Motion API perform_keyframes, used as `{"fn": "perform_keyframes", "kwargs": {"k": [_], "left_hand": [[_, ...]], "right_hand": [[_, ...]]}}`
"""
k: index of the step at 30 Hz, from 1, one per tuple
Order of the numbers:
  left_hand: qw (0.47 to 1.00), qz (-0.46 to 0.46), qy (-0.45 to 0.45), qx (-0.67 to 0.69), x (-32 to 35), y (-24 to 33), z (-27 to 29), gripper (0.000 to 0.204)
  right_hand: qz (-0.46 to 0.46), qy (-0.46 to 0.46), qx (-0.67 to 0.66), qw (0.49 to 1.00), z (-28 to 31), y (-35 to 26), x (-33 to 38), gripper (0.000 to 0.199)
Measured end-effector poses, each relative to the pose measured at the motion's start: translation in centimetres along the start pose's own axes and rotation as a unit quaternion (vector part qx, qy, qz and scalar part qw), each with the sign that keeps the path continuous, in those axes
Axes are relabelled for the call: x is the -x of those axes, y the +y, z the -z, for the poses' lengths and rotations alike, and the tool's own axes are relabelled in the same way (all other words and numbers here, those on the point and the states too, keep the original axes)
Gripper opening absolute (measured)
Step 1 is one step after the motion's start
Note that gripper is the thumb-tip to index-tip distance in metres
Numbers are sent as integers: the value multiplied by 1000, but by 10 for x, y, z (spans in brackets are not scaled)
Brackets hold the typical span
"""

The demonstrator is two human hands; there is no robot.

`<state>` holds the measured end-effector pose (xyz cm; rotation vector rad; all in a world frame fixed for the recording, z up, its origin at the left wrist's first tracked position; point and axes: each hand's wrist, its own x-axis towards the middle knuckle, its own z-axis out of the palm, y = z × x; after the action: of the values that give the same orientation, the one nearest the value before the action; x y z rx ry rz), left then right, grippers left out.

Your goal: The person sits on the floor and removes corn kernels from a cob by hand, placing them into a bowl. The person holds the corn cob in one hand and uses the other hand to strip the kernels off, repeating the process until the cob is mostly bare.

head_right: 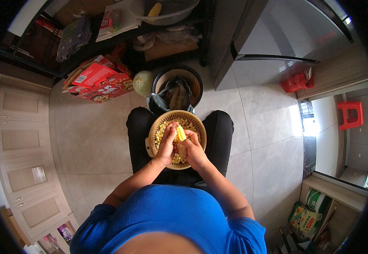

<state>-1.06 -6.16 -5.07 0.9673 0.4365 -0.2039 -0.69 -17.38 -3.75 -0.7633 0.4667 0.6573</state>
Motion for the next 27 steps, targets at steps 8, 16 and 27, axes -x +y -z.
{"fn": "perform_keyframes", "kwargs": {"k": [8, 16, 27], "left_hand": [[999, -32, 13, 6, -5, -3, 4, 35], [1000, -15, -3, 24, -3, 6, 2, 41], [990, 30, -26, 133, -7, 10, 14, 31]], "right_hand": [[112, -8, 150, 982, -15, 8, 6, 43], [109, -46, 179, 977, -9, 3, 5, 46], [291, -6, 466, 836, 0, -3, 10, 40]]}}
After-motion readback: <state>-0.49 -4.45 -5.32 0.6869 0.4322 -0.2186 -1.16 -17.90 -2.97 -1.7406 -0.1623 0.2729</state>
